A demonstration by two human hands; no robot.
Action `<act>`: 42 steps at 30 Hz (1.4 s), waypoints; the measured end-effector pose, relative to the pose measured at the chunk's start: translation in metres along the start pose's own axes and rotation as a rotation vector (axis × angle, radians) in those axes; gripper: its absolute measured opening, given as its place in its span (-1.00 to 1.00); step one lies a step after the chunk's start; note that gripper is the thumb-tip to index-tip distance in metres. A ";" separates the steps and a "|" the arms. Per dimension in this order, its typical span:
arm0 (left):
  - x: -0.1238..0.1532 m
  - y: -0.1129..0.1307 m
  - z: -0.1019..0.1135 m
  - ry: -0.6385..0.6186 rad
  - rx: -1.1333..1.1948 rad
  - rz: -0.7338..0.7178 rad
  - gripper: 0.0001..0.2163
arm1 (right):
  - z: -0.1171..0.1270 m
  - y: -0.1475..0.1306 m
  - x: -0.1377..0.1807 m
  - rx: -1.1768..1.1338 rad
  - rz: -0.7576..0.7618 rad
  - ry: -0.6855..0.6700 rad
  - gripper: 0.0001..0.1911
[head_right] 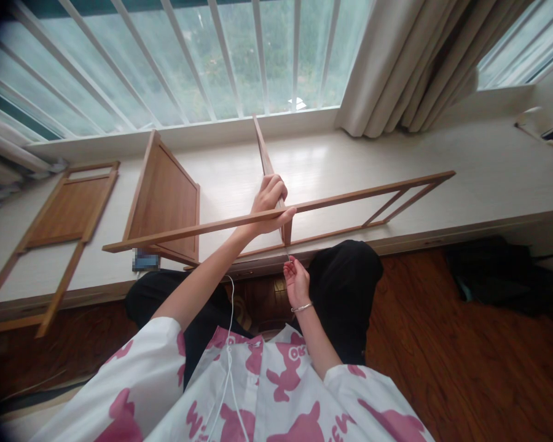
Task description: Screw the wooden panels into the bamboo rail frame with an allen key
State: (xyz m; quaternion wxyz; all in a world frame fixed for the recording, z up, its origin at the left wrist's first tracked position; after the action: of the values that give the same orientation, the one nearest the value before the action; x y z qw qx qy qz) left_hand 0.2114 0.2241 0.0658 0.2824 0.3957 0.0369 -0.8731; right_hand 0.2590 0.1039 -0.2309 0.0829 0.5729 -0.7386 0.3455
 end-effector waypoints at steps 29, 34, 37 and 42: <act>0.000 0.000 -0.001 -0.004 0.008 0.002 -0.62 | 0.002 0.033 -0.008 -0.427 -0.271 0.132 -0.82; 0.000 0.000 -0.003 -0.023 0.004 0.005 -0.61 | 0.009 0.026 -0.008 -0.272 -0.124 0.146 -0.88; 0.000 0.000 -0.002 -0.015 0.003 0.004 -0.62 | 0.011 0.018 -0.008 -0.138 0.005 0.129 -0.97; 0.000 0.000 -0.002 -0.015 0.004 0.004 -0.62 | 0.003 0.002 -0.003 0.092 0.162 0.062 -0.81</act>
State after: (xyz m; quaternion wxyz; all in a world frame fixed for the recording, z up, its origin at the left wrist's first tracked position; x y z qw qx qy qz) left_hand 0.2123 0.2248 0.0646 0.2838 0.3898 0.0323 -0.8755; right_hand 0.2592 0.1044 -0.2359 0.0508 0.5034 -0.7631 0.4021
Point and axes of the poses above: each hand's wrist, its own x-axis away from the middle knuckle, its own z-axis out of the back of the hand, y = z × x, the point moved 10 cm from there along -x, towards the middle knuckle, and after that the axes turned 15 degrees about -x, right-handed, at the moved point
